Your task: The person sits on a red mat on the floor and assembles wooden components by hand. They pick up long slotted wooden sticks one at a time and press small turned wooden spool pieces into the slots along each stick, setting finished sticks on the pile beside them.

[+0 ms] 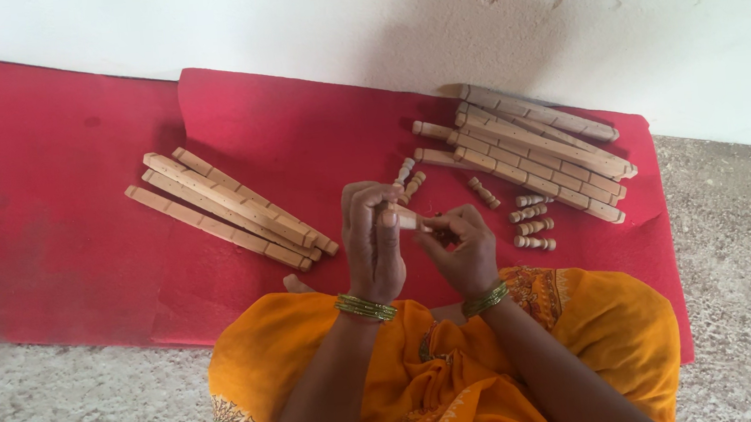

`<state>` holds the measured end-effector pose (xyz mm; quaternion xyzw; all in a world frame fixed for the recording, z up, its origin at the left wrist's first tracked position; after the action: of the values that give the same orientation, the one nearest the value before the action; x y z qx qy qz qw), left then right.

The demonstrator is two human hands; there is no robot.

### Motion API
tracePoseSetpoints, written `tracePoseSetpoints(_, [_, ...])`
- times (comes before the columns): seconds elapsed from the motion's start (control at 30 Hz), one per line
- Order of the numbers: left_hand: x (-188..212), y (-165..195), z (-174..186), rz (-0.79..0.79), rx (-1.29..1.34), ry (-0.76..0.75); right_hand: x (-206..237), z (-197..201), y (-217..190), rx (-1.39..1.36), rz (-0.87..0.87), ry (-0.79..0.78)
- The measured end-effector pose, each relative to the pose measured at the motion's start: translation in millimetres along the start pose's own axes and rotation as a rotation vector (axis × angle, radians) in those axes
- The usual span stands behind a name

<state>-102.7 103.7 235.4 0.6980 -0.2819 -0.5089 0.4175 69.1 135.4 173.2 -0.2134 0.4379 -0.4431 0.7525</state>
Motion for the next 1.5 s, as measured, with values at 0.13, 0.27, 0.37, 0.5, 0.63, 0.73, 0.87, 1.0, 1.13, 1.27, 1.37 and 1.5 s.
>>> tracePoseSetpoints(0.13, [0,-1,-1,0.004,0.008,0.003,2,2,15,0.104,0.04,-0.001])
tracePoseSetpoints(0.27, [2,-1,-4,0.0,0.018,0.003,0,11,49,0.152,0.052,-0.055])
tracePoseSetpoints(0.37, [3,-2,-5,-0.014,-0.003,-0.008,-6,19,84,0.298,0.0,-0.224])
tracePoseSetpoints(0.5, [3,-9,-4,0.033,0.129,-0.017,-8,32,119,0.453,-0.09,-0.398])
tracePoseSetpoints(0.63, [3,-20,-1,0.08,0.263,-0.009,-6,30,140,0.434,-0.258,-0.38])
tracePoseSetpoints(0.73, [4,-25,3,0.082,0.244,0.011,-4,20,146,0.357,-0.317,-0.363])
tracePoseSetpoints(0.87, [3,-31,8,0.091,0.238,0.03,-6,16,145,0.242,-0.272,-0.319])
tracePoseSetpoints(1.0, [3,-32,13,0.108,0.253,0.039,-5,15,151,0.261,-0.299,-0.335])
tracePoseSetpoints(1.13, [2,-31,16,0.104,0.231,0.05,-4,14,153,0.173,-0.321,-0.318])
tracePoseSetpoints(1.27, [1,-26,23,0.039,0.12,0.101,-2,10,139,0.108,-0.387,-0.358])
tracePoseSetpoints(1.37, [2,-25,33,0.041,0.08,0.139,3,4,108,0.018,-0.492,-0.372])
tracePoseSetpoints(1.5, [0,-20,44,0.03,0.073,0.182,-13,-13,7,-0.377,-0.225,-0.289])
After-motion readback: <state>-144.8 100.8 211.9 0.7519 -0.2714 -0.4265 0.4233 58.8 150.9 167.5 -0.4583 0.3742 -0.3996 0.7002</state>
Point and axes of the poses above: each hand's wrist, its own x-axis away from the middle knuckle, its own z-axis out of the back of the hand, y = z × x, the point moved 9 cm from there along -x, towards the middle knuckle, and after that the axes turned 7 degrees about z, right-handed, at the moved point
